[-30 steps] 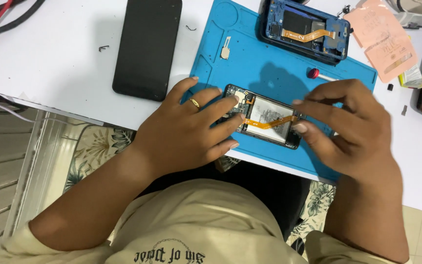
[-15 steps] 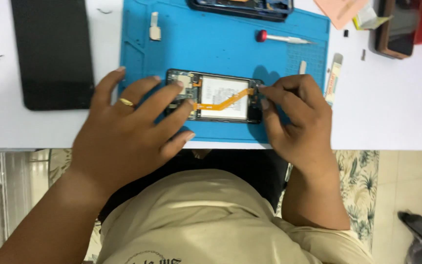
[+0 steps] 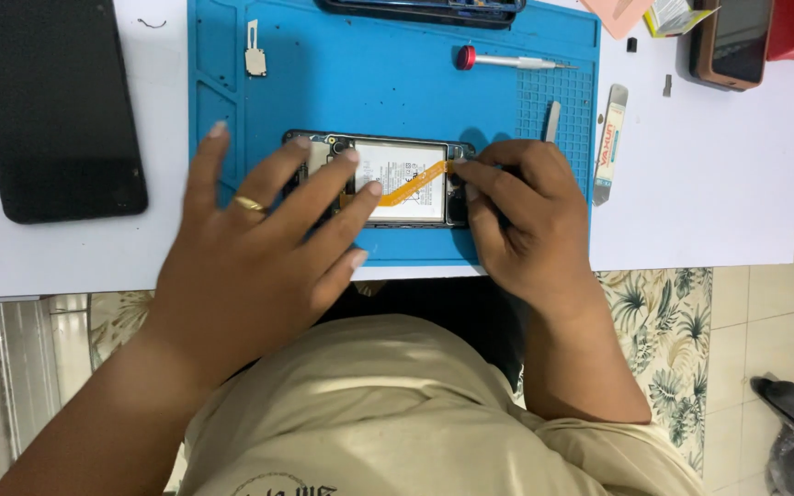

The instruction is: Assembling a Samsung Galaxy A50 phone by connecting internal ribbon cables, installing the battery, and snapping the back cover into place.

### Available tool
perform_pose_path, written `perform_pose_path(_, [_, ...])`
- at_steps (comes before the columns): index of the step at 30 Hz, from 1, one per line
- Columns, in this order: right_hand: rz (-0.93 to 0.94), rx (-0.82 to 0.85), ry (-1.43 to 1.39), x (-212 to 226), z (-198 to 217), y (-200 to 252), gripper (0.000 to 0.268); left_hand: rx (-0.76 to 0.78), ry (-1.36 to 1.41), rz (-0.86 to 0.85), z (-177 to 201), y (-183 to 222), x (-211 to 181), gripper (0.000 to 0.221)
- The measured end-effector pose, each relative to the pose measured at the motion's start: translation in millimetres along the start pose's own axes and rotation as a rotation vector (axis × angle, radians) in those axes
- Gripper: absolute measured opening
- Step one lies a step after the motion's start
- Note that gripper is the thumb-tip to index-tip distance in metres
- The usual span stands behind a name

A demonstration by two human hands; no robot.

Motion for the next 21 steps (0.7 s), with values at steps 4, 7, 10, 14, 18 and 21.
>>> perform_pose_path(4, [0.010,-0.003,0.004,0,-1,-1,0.023,-0.004,-0.026,-0.015,-2,-4,0,0.047])
perform_pose_path(7, [0.013,0.012,0.002,1,-1,0,0.020,0.001,-0.029,-0.009,-3,-1,0,0.048])
perform_pose_path(10, [0.029,0.016,0.011,3,-1,-1,0.020,-0.038,0.023,0.014,-1,0,1,0.043])
perform_pose_path(14, [0.094,0.042,0.061,10,-5,-1,0.021,-0.025,0.109,0.062,-3,2,4,0.045])
perform_pose_path(18, [0.129,0.051,0.118,12,-6,2,0.025,-0.085,0.222,0.087,-2,5,5,0.041])
perform_pose_path(21, [0.172,0.052,0.160,12,-9,3,0.023,-0.087,0.188,0.091,-4,9,4,0.042])
Point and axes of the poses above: each hand's wrist, its own y-axis away from the middle knuckle, its own z-axis out of the back of the hand, x = y × z, the point moved 8 cm from there along -y, towards the middle knuckle, and after that the axes turned 13 degrees about -x, right-handed, at the moved point
